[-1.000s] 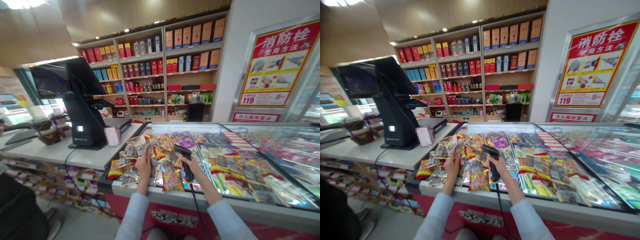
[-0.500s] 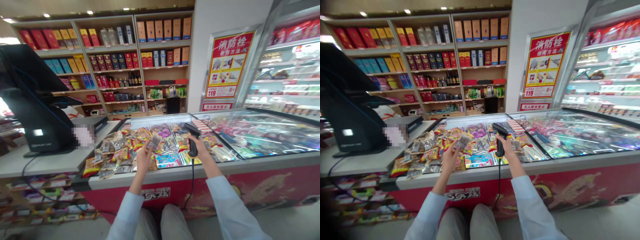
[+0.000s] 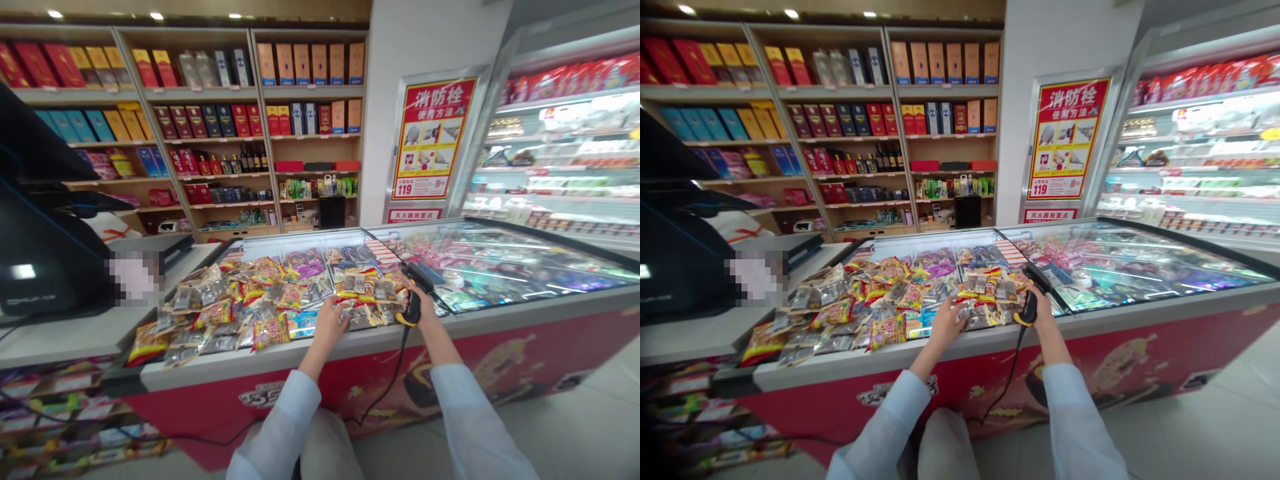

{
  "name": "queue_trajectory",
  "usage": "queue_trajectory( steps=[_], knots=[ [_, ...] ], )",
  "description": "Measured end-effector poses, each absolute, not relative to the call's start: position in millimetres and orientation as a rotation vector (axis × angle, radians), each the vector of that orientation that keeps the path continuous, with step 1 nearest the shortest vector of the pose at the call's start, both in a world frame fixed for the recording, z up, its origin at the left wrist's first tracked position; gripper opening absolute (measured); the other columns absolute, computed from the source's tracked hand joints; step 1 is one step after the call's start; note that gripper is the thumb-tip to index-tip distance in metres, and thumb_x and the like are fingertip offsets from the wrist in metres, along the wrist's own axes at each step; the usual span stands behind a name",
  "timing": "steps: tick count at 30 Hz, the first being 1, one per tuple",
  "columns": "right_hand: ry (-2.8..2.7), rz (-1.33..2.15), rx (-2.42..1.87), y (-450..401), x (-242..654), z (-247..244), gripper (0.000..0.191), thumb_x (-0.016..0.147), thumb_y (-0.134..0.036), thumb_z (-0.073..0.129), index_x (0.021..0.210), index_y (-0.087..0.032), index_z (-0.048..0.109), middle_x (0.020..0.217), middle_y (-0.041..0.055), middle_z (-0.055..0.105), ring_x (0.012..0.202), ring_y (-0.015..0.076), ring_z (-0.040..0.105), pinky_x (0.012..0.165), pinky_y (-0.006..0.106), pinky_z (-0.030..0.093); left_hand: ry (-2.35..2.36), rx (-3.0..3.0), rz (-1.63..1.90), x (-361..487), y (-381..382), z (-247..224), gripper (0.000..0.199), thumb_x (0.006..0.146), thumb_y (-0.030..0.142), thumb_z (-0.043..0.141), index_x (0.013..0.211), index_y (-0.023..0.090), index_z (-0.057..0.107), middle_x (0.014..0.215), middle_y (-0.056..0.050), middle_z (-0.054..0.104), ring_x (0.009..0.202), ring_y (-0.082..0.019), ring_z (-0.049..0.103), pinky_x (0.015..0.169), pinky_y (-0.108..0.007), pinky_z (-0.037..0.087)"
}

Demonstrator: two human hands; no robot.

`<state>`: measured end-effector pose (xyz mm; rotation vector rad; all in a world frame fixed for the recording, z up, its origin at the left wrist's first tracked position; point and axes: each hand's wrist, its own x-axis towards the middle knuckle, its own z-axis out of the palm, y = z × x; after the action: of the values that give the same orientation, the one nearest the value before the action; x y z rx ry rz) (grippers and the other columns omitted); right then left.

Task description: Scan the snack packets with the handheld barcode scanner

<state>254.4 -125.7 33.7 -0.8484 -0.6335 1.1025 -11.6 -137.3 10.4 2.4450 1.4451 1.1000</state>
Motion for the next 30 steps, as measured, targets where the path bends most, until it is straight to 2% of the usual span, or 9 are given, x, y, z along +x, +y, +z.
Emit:
queue_trajectory(
  steps=[1, 3, 8, 23, 30],
  knots=[
    [-0.591, 1.12, -0.849, -125, 255, 31, 0.03, 0.059, -0.034, 0.081, 0.064, -0.017, 0.056, 0.048, -0.0031, 0.056, 0.035, 0.0083, 0.048, 0.03, 0.018, 0.041, 1.459, 2.505, 1.132, -10, -139, 7, 0.023, 0.083, 0.022, 0.059, 0.105, 0.023, 0.067, 0.121, -0.009, 0.056, 0.108, -0.023, 0.055, 0.091, -0.035, 0.044],
    [-0.542, 1.152, -0.853, -122, 256, 27, 0.03, 0.058, -0.033, 0.082, 0.064, -0.016, 0.058, 0.048, -0.0031, 0.056, 0.036, 0.0077, 0.048, 0.031, 0.017, 0.041, 1.451, 2.598, 1.123, -8, -142, 2, 0.018, 0.087, 0.022, 0.054, 0.1, 0.023, 0.067, 0.115, -0.008, 0.06, 0.107, -0.023, 0.055, 0.092, -0.038, 0.044],
    [-0.604, 1.169, -0.934, -115, 258, 19, 0.03, 0.057, -0.032, 0.083, 0.063, -0.014, 0.06, 0.049, -0.0005, 0.059, 0.036, 0.0086, 0.05, 0.032, 0.018, 0.043, 1.381, 2.603, 1.023, -8, -145, 2, 0.016, 0.09, 0.025, 0.052, 0.096, 0.022, 0.066, 0.095, -0.004, 0.066, 0.093, -0.019, 0.059, 0.081, -0.032, 0.048],
    [-0.626, 1.136, -1.014, -119, 255, 22, 0.03, 0.055, -0.032, 0.083, 0.062, -0.013, 0.06, 0.047, 0.0002, 0.059, 0.034, 0.0093, 0.05, 0.031, 0.018, 0.042, 1.317, 2.521, 1.124, -7, -143, 1, 0.013, 0.088, 0.024, 0.055, 0.093, 0.022, 0.066, 0.092, -0.004, 0.068, 0.091, -0.019, 0.06, 0.08, -0.032, 0.048],
    [-0.69, 1.016, -1.014, -129, 244, 48, 0.031, 0.051, -0.032, 0.083, 0.065, -0.015, 0.06, 0.047, -0.0006, 0.058, 0.033, 0.0114, 0.05, 0.029, 0.022, 0.041, 1.339, 2.381, 1.53, -45, -149, 37, 0.019, 0.09, 0.023, 0.05, 0.102, 0.022, 0.064, 0.103, -0.005, 0.068, 0.1, -0.02, 0.059, 0.089, -0.036, 0.046]
  ],
)
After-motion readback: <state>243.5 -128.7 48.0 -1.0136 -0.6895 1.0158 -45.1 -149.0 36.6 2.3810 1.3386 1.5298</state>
